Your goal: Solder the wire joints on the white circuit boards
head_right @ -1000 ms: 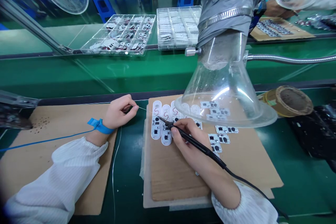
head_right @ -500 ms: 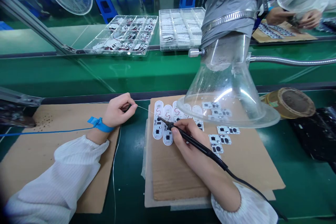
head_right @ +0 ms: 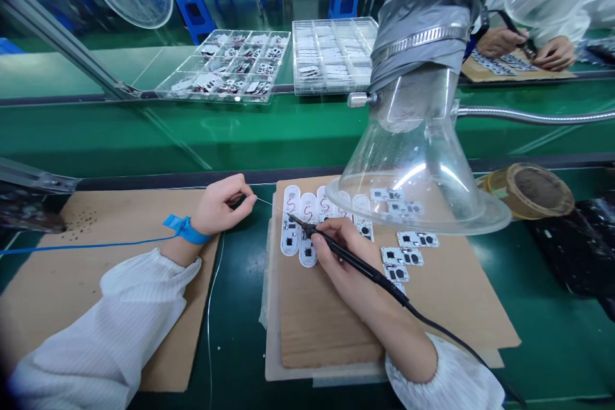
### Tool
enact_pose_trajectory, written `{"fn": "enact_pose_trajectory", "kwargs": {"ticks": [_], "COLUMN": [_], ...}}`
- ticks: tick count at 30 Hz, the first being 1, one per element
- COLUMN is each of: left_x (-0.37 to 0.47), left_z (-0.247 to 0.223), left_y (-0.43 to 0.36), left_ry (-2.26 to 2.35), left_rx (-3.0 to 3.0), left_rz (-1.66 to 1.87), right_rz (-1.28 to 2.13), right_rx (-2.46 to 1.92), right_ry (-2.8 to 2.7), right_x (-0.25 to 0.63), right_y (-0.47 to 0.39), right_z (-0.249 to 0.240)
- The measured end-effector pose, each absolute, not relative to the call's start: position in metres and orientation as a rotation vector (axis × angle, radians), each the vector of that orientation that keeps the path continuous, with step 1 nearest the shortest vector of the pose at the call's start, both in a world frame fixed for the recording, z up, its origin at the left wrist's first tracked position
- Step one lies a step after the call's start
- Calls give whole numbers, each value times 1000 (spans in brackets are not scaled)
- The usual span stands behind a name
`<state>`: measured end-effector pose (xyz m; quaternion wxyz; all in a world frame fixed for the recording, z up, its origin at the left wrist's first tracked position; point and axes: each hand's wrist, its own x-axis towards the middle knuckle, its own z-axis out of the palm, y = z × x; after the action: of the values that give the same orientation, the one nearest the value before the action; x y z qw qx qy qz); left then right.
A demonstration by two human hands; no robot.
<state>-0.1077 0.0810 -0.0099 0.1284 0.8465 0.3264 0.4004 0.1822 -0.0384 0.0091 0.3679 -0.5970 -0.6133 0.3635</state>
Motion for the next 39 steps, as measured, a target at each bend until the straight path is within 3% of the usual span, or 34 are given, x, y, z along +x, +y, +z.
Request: {"fn": "enact_pose_trajectory", "kwargs": {"ticks": [13, 21, 28, 39], "left_x": [-102, -57, -45, -43], "left_z": [-7, -3, -7, -10], "left_y": [64, 36, 28, 29], "left_ry": [1068, 840, 816, 813], "left_rx": [2194, 2328, 2360, 2376], "left_rz": [1246, 1108, 1010, 948], "right_rz": [772, 537, 535, 585], "right_rx": [-1482, -1506, -1564, -1644], "right_ry": [-1477, -1363, -1347, -1370], "right_x": [210, 249, 254, 238], "right_y": [-63, -123, -138, -134], "right_z": [14, -16, -36, -20]}}
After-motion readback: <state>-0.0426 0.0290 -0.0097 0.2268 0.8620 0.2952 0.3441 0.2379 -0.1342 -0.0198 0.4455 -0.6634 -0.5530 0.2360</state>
